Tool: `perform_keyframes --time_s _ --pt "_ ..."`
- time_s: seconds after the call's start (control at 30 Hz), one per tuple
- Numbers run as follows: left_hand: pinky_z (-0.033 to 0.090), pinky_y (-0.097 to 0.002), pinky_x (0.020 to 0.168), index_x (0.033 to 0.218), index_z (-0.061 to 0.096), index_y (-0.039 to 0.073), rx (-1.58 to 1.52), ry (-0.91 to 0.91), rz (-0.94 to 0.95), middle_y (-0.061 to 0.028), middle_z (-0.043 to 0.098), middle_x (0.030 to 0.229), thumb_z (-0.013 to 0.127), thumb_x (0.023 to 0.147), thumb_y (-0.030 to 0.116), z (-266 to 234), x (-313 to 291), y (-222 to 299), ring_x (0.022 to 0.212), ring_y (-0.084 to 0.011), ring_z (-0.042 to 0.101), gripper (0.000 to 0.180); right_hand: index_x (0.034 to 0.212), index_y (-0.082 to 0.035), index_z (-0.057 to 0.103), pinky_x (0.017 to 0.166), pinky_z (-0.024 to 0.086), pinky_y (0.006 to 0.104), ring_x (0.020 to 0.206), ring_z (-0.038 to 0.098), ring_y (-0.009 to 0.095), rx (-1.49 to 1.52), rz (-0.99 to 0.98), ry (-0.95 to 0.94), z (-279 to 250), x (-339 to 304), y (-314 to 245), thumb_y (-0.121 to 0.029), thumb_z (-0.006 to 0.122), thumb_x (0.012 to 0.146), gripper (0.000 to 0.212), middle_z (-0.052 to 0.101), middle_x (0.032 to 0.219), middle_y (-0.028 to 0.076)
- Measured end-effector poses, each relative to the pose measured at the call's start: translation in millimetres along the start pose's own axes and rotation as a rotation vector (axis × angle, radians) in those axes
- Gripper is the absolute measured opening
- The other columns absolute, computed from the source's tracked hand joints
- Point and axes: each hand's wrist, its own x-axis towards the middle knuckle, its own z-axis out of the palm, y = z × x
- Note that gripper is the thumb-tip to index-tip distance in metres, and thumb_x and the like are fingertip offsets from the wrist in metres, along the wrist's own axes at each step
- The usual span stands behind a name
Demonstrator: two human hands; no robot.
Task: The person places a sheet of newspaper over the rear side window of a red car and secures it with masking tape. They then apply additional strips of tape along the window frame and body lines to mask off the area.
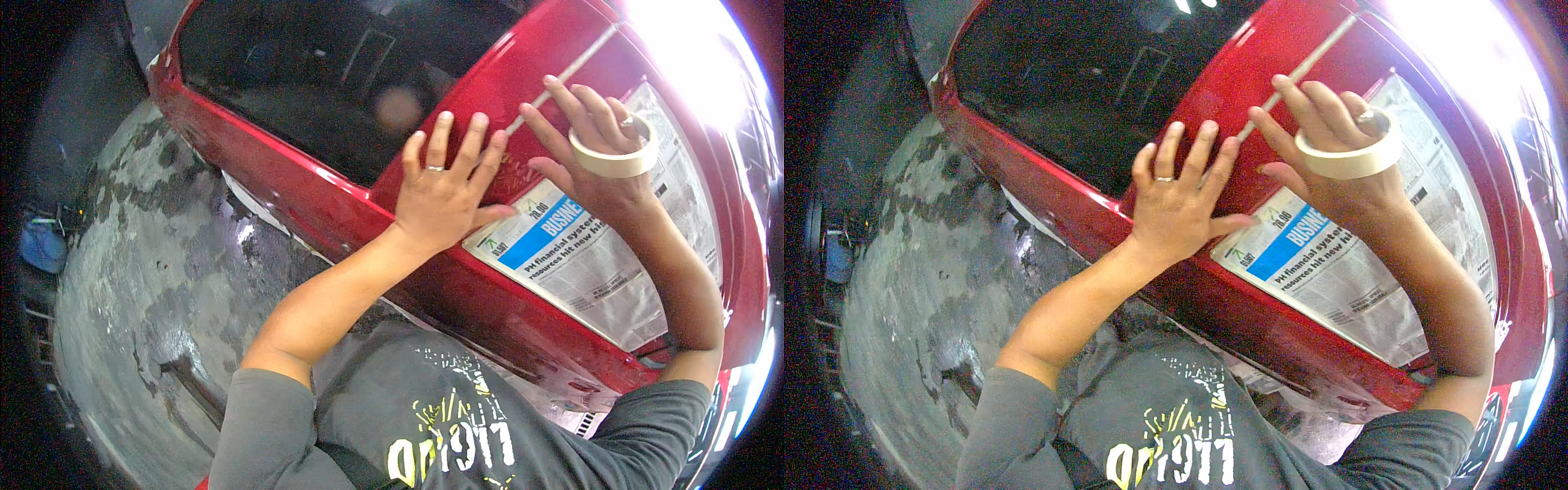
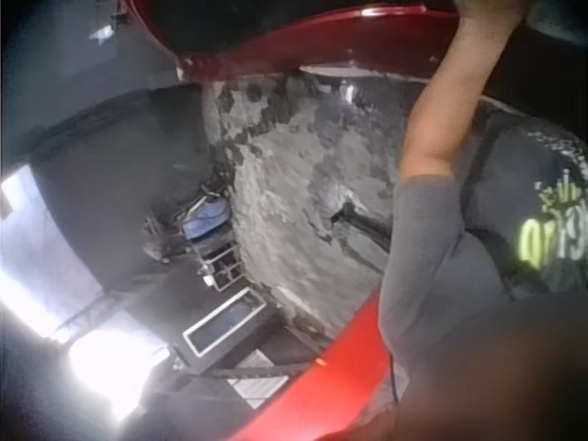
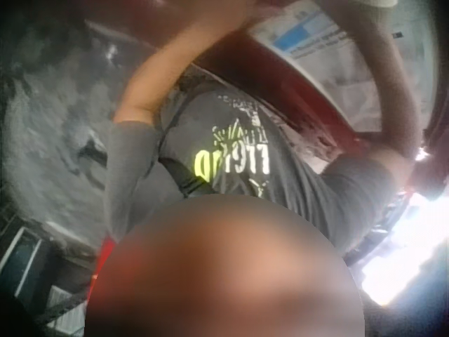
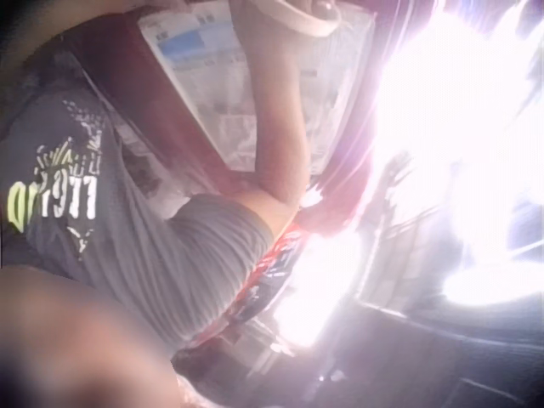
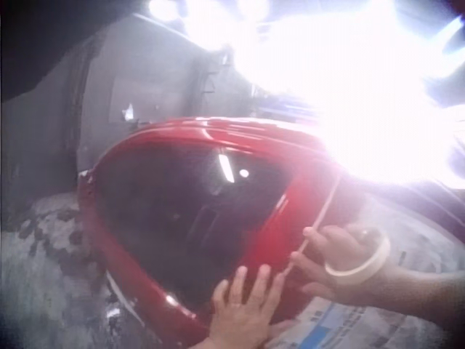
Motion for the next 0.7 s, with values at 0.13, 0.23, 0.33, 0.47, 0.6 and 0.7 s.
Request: perform_keyframes --time_s 0.13,0.23,0.33,0.47,0.6,0.7 --pt "0.025 -0.0624 0.128 0.169 0.058 0.019 -0.169 0.004 -0.109 -0.0121 0.05 0.176 0.062 0.102 0.079 -3.2 -3.2 -1.7 0.163 -0.0383 0.038 0.09 0.162 -0.044 0.067 0.115 0.048 0.0476 0.147 0.055 0.029 0.029 0.015 -0.055 -6.6 1.3 -10.2 -0.054 0.083 0.091 0.074 0.048 0.179 0.014" --pt "0.025 -0.0627 0.128 0.168 0.061 0.022 -0.13 0.119 -0.001 -0.0125 0.047 0.179 0.063 0.104 0.074 -2.3 -8.6 0.3 0.166 -0.0398 0.035 0.082 0.164 -0.042 0.065 0.122 0.041 0.0474 0.151 0.052 0.03 -0.004 0.077 -0.115 -9.6 1.7 -21.9 -0.061 0.077 0.094 0.074 0.042 0.184 0.015" --pt "0.025 -0.0631 0.128 0.168 0.062 0.024 -0.17 -0.02 -0.069 -0.0139 0.041 0.182 0.064 0.105 0.071 0.7 -13.5 -1.1 0.169 -0.042 0.029 0.078 0.164 -0.042 0.065 0.12 0.042 0.0464 0.152 0.052 0.028 -0.05 0.135 -0.111 -9.1 5.7 -35.0 -0.062 0.079 0.091 0.077 0.043 0.183 0.014" --pt "0.022 -0.0669 0.129 0.174 0.055 0.024 -0.213 0.057 -0.002 -0.0167 0.035 0.186 0.062 0.105 0.073 -0.1 -12.3 -13.1 0.171 -0.0439 0.025 0.085 0.171 -0.043 0.057 0.119 0.043 0.0486 0.148 0.055 0.033 0.003 0.235 -0.167 -25.1 5.4 -33.5 -0.06 0.086 0.089 0.088 0.047 0.18 0.011" --pt "0.018 -0.0675 0.13 0.179 0.046 0.024 -0.185 -0.022 0.062 -0.0151 0.031 0.189 0.063 0.102 0.078 2.9 9.3 -19.5 0.173 -0.0439 0.02 0.095 0.171 -0.028 0.059 0.115 0.048 0.0562 0.139 0.059 0.042 0.138 0.547 0.135 -48.0 -4.6 -36.4 -0.043 0.09 0.092 0.086 0.058 0.167 0.02" --pt "0.014 -0.0695 0.132 0.182 0.037 0.021 -0.087 -0.081 0.202 -0.0128 0.024 0.192 0.064 0.094 0.088 10.5 23.2 -30.0 0.177 -0.0429 0.013 0.114 0.168 -0.019 0.061 0.119 0.046 0.0555 0.138 0.06 0.042 0.118 0.716 0.102 -68.8 -27.7 -77.0 -0.039 0.089 0.094 0.082 0.062 0.162 0.021"
